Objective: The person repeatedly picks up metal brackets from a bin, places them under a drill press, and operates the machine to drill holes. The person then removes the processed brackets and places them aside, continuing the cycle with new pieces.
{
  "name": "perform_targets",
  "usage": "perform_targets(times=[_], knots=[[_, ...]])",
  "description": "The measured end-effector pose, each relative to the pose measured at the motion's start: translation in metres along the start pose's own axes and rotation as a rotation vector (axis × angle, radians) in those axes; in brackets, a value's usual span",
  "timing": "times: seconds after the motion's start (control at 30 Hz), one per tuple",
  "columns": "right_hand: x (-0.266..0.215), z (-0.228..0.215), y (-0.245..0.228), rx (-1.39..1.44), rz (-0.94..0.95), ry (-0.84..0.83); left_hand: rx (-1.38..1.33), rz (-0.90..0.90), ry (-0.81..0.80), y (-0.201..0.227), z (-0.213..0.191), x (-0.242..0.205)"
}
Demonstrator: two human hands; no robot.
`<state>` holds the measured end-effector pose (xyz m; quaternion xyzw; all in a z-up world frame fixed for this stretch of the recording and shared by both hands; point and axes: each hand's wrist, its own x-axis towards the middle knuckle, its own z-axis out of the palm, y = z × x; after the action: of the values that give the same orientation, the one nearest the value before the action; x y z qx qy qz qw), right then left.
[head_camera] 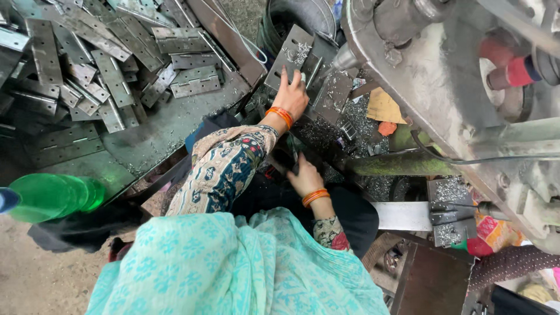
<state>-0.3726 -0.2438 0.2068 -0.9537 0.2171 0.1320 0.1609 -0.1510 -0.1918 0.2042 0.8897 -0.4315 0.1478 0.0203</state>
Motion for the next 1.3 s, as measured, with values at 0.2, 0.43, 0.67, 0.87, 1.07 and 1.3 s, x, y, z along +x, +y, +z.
perform_targets(times=[0.2,0.43,0.67,0.87,1.07,1.3], knots=[[-0.002,0.026,0.002,0.025,0.096,0.019,-0.083,-0.013,-0.050,-0.002,0.000,0.004],[-0.022,0.081,0.005,0.176,-0.078,0.281,-0.156,-0.055,0.103,-0.004,0.012,-0.005],[0.002,-0.012,0.005,0.031,0.006,0.001,-0.290,-0.082,0.072,0.000,0.028,0.019],[-0.004,0.027,0.001,0.055,0.022,0.101,-0.285,-0.061,-0.012,-0.007,0.029,0.044],[-0.014,0.090,0.016,0.186,0.065,0.186,-0.288,-0.058,0.028,-0.010,0.021,0.031],[0.002,0.009,0.009,0.094,-0.018,0.044,-0.146,-0.039,-0.165,-0.004,0.014,0.023]])
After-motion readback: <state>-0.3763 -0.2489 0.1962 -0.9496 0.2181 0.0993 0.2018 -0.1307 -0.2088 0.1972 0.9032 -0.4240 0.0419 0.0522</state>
